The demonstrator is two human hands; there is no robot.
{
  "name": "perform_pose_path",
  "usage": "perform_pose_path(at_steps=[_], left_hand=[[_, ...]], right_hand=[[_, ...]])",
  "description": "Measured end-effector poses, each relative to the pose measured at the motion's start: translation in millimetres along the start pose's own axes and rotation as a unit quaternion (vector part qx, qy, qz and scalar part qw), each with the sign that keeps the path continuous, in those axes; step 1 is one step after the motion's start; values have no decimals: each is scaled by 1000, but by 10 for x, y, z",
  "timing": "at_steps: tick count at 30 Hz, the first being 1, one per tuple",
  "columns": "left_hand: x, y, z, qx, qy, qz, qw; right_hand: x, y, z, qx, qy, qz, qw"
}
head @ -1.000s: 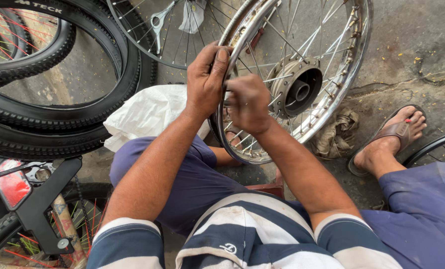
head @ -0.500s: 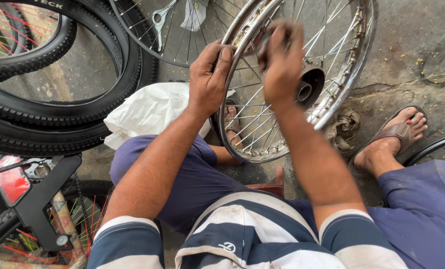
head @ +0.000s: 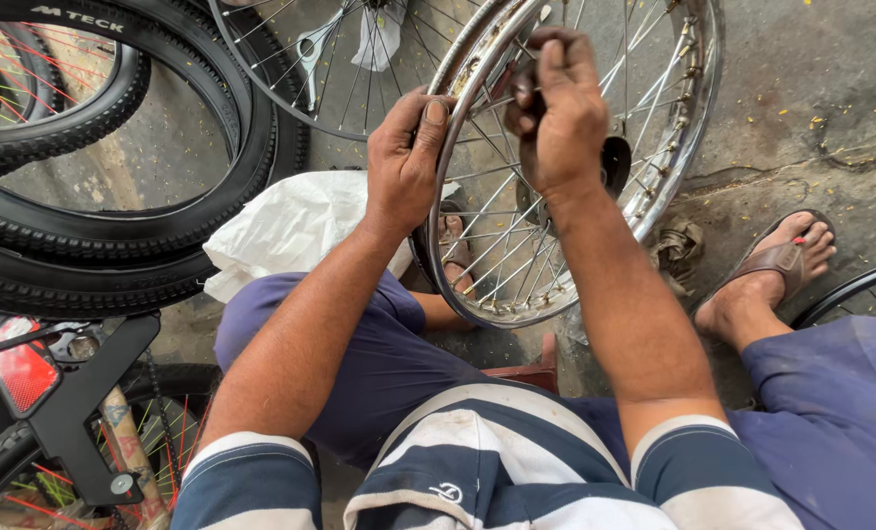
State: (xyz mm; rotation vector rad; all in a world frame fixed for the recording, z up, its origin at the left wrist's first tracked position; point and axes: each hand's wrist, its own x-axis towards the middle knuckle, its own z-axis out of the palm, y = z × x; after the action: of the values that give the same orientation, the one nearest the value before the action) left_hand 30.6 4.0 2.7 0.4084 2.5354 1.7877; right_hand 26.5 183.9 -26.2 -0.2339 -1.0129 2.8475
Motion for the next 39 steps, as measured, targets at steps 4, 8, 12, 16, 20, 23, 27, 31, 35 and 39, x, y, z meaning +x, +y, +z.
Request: perform_pose_path(at_steps=[4, 8, 12, 16, 20, 23, 27, 31, 35, 39], left_hand=[[13, 25, -8, 11, -3, -51, 999], [39, 29, -11, -13, -4, -61, 998], [21, 31, -5, 9, 0, 18, 1000], [4, 40, -12, 10, 1, -54, 999], [6, 59, -6, 6, -2, -30, 1000], [10, 70, -8, 15, -3, -12, 1000], [39, 53, -18, 18, 3, -34, 999], [46, 21, -17, -1, 2, -35, 999], [3, 19, -9, 7, 5, -33, 999], [14, 25, 1, 5, 1, -43, 999]], right_hand=[[-121, 100, 161, -99, 66, -11, 993], [-559, 324, 395, -469, -98, -381, 791], [-579, 363, 305, -326, -70, -365, 869], [-260, 126, 37, -196, -5, -123, 973], [-41, -32, 45, -14, 10, 23, 1000], [-43, -8, 136, -34, 29, 16, 999], [-413, 231, 318, -447, -95, -372, 808], [-619, 385, 310, -466, -117, -358, 801], [-367, 230, 102, -211, -1, -233, 949], [-91, 29, 13, -23, -15, -42, 999]])
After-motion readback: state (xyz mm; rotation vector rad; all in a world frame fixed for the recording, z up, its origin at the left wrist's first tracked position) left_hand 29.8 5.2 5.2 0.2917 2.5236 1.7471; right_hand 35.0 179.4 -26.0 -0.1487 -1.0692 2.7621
